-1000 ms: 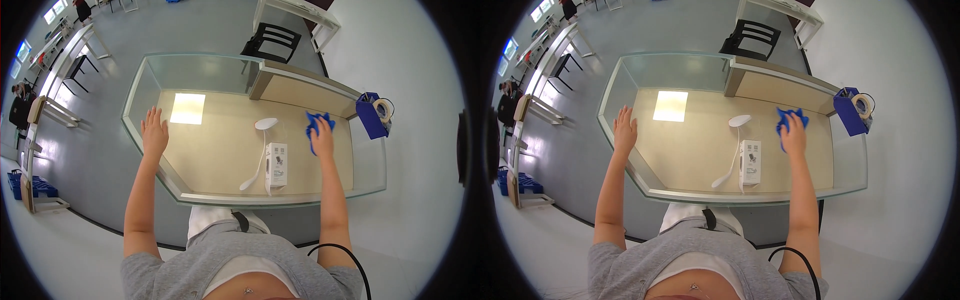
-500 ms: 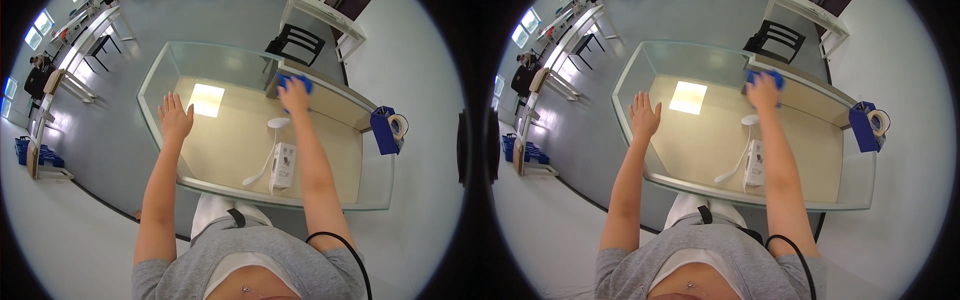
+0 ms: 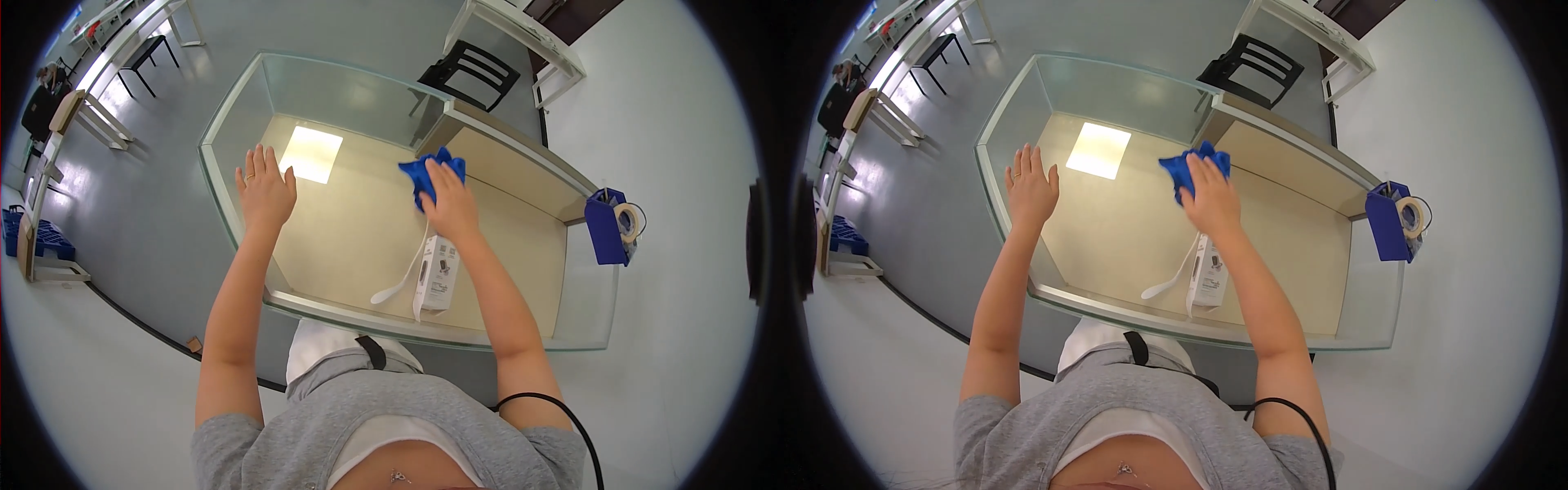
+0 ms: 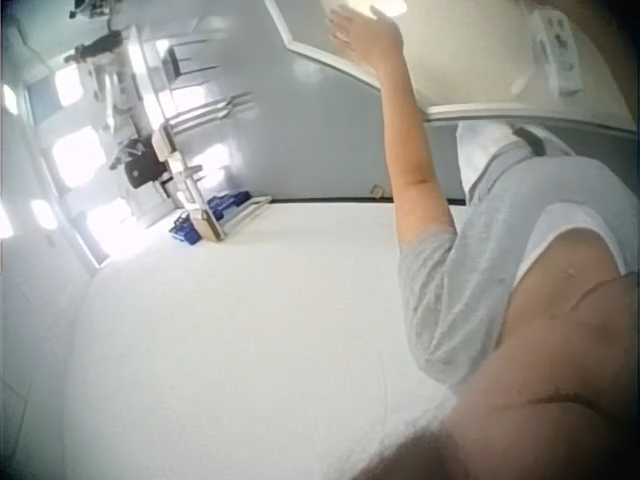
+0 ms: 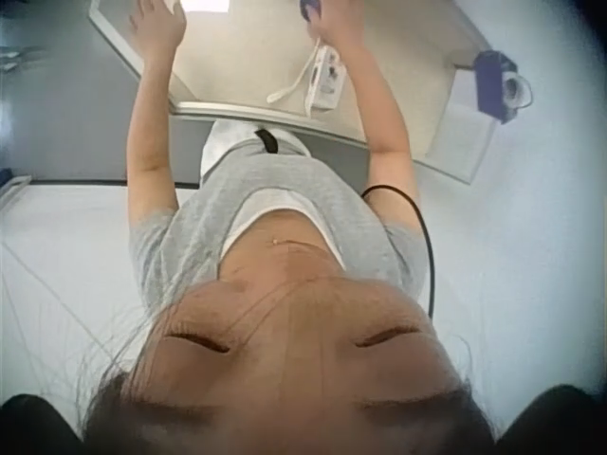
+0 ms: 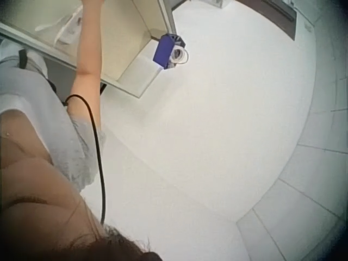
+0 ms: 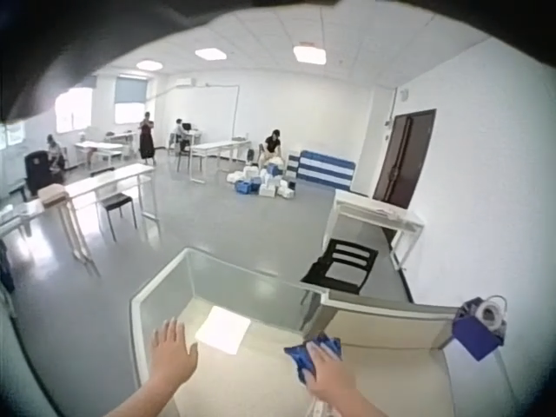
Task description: Wiping down a glass display case with a blue cloth.
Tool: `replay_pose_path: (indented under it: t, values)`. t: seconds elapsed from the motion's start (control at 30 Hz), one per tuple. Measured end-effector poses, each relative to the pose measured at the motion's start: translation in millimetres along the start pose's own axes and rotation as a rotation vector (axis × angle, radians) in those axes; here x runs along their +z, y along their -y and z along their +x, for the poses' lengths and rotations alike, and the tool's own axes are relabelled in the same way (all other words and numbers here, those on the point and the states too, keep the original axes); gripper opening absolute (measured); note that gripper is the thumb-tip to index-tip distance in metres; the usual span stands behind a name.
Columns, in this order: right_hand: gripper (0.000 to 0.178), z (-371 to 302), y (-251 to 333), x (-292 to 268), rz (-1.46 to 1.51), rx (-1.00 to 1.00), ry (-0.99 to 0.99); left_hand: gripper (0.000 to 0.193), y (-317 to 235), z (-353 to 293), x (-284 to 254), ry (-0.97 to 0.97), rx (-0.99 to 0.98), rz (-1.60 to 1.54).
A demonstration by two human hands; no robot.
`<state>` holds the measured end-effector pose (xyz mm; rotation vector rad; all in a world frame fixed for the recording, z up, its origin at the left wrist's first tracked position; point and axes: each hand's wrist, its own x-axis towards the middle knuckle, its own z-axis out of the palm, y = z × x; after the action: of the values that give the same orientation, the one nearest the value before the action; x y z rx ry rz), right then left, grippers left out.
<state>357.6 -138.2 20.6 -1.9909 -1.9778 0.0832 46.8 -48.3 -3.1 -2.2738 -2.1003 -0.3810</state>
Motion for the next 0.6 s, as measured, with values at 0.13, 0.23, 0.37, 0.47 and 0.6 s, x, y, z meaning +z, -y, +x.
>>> replay_pose_path:
  t: [0.13,0.23,0.37,0.47,0.6]
  values:
    - [0.05,76.8,-26.7,19.8,-0.116,-0.035,-0.088,0.054,-11.4,3.3,-5.0,-0.016,0.015,-0.024]
    - [0.047,109.0,-22.6,30.8,-0.133,-0.006,-0.106,0.053,-9.3,3.9,1.5,-0.028,0.038,-0.071]
    - [0.046,76.0,-3.4,28.9,-0.087,-0.133,-0.063,0.053,5.3,-5.2,8.4,-0.049,0.04,-0.119]
    - [0.045,24.0,10.5,4.7,-0.058,-0.223,-0.022,0.053,-2.0,-4.8,4.1,-0.035,0.026,-0.081]
    - [0.045,30.5,7.3,4.3,-0.099,-0.192,-0.013,0.053,-9.8,-2.6,-2.2,-0.034,0.027,-0.033]
